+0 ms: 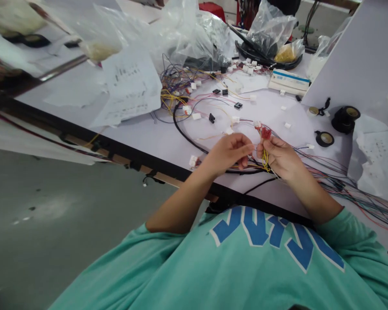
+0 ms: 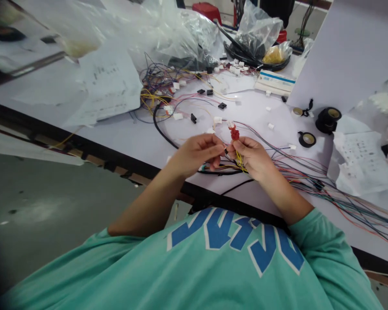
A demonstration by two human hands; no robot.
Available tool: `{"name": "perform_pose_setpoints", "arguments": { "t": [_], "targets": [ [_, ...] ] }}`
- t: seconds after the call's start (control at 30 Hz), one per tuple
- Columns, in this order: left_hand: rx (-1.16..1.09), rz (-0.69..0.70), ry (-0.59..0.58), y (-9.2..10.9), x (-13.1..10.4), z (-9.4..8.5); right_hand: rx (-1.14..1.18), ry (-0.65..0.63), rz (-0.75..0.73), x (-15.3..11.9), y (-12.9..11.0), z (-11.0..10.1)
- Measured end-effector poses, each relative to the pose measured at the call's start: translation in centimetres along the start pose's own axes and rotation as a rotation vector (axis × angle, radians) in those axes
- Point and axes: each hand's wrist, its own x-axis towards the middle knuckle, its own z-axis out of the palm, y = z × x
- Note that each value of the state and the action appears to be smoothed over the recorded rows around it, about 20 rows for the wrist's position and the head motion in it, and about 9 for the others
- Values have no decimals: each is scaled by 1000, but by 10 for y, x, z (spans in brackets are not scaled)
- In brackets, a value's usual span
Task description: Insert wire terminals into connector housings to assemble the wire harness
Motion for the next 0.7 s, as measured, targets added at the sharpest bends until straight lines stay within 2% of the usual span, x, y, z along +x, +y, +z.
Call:
{"name": "perform_pose_setpoints", "arguments": {
  "t": [0.07, 0.2, 0.3, 0.4, 0.5, 0.63, 0.7],
  "targets": [
    [40, -26, 40, -10, -3, 15, 0, 47, -39, -5, 0, -2],
    [373, 105, 218, -19, -5, 38, -21, 152, -96, -14, 2, -1],
    [641, 192, 236, -17, -6, 47, -34, 194, -174, -19, 4, 1],
    [826, 210, 260, -13, -7, 52, -70, 221, -199, -23, 6, 1],
    [839, 223, 219, -13, -3, 54, -80, 216, -186, -24, 6, -1],
    [646, 332, 148, -16, 2, 53, -22, 190, -210, -24, 7, -3],
    [538, 315, 119, -18, 3, 53, -9, 186, -206, -24, 7, -4]
  ]
}}
